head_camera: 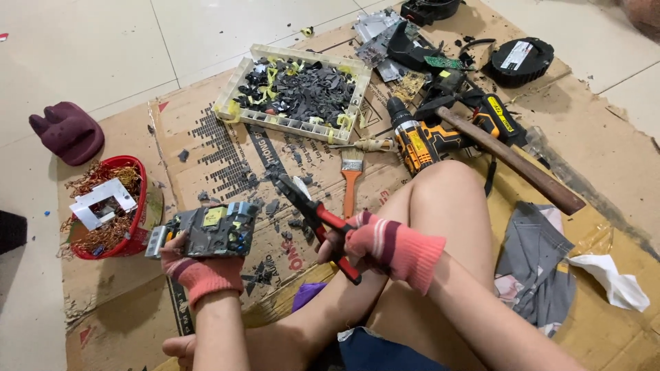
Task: The person is using pliers to remove components from an electronic circuit board while sitting on the floor.
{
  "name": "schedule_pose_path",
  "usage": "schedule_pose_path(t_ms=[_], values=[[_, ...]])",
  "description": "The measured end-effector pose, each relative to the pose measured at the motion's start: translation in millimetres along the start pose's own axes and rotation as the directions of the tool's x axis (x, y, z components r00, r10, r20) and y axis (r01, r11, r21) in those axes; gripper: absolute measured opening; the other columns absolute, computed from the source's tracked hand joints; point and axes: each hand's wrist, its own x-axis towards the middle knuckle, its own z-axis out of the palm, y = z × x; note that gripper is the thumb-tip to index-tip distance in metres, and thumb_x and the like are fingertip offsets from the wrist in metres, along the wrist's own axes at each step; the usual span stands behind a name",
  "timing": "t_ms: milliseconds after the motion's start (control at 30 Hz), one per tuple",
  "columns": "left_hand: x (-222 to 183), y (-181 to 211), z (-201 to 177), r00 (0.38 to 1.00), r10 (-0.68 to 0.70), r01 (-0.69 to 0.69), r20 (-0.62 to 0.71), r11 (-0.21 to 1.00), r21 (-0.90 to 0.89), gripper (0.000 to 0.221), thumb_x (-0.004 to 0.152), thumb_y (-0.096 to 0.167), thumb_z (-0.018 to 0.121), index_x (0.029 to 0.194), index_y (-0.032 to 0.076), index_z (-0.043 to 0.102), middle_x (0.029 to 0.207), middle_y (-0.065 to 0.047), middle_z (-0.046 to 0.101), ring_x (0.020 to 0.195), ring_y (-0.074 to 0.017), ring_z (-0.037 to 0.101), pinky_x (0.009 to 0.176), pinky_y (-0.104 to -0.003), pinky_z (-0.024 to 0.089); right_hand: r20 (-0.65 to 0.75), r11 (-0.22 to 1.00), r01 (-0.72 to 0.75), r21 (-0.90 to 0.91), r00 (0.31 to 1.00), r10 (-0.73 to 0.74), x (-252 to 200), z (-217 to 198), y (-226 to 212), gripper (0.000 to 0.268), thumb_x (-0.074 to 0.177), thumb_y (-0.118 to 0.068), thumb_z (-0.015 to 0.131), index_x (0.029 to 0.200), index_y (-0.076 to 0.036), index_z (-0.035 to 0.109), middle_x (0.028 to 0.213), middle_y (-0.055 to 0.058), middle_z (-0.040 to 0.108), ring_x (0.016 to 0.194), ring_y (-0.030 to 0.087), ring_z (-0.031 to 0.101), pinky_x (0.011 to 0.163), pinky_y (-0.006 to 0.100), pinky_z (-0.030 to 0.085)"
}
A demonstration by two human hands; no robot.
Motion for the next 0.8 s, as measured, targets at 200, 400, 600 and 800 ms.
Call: schedule_pose_path(t_ms=[200,400,600,800], values=[[15.7,1.7,-16.0,1.000,0.012,-0.011,0.027,0.999,-0.036,0.059,0.066,0.033,0.055,0.121,0.010,0.059,0.127,-0.011,0.069,0.111,-0.0287,0.066,0.095,-0.050,0.050,0.016,0.975,-0.012,-0.223,1.000,0.016,2.8,11.0,-3.4,0.055,0.063,0.018,0.055,0.110,0.001,0.077,0.092,0.032,0.073,0.069,0.040,0.067,0.053,0.040,0.053],[-7.0,3.3,7.4,0.999,0.019,-0.021,0.026,0.998,0.056,0.070,0.062,0.030,0.053,0.131,0.017,0.051,0.125,-0.008,0.068,0.114,-0.0260,0.066,0.098,-0.051,0.051,-0.078,0.860,-0.176,-0.479,0.984,0.158,-14.7,27.6,-10.1,0.057,0.078,-0.001,0.069,0.134,-0.014,0.067,0.095,0.016,0.075,0.068,0.022,0.065,0.068,0.029,0.056],[-21.5,15.2,45.1,0.951,-0.187,0.200,-0.245,0.979,0.032,0.048,0.075,0.019,0.081,0.122,0.010,0.073,0.127,-0.019,0.073,0.119,-0.0333,0.072,0.103,-0.052,0.055,-0.026,0.704,-0.031,-0.710,1.000,0.018,7.8,59.6,11.1,0.049,0.082,-0.032,0.063,0.129,-0.027,0.073,0.104,0.007,0.075,0.091,0.022,0.073,0.078,0.031,0.058],[-41.5,17.2,60.1,0.958,-0.149,0.193,-0.245,0.966,0.169,0.051,0.082,0.018,0.075,0.131,0.008,0.067,0.132,-0.017,0.071,0.121,-0.0339,0.070,0.102,-0.047,0.057,-0.181,0.884,-0.188,-0.427,0.976,0.120,24.9,46.6,20.3,0.071,0.071,0.001,0.070,0.140,-0.014,0.063,0.092,0.017,0.074,0.057,0.023,0.066,0.060,0.033,0.060]])
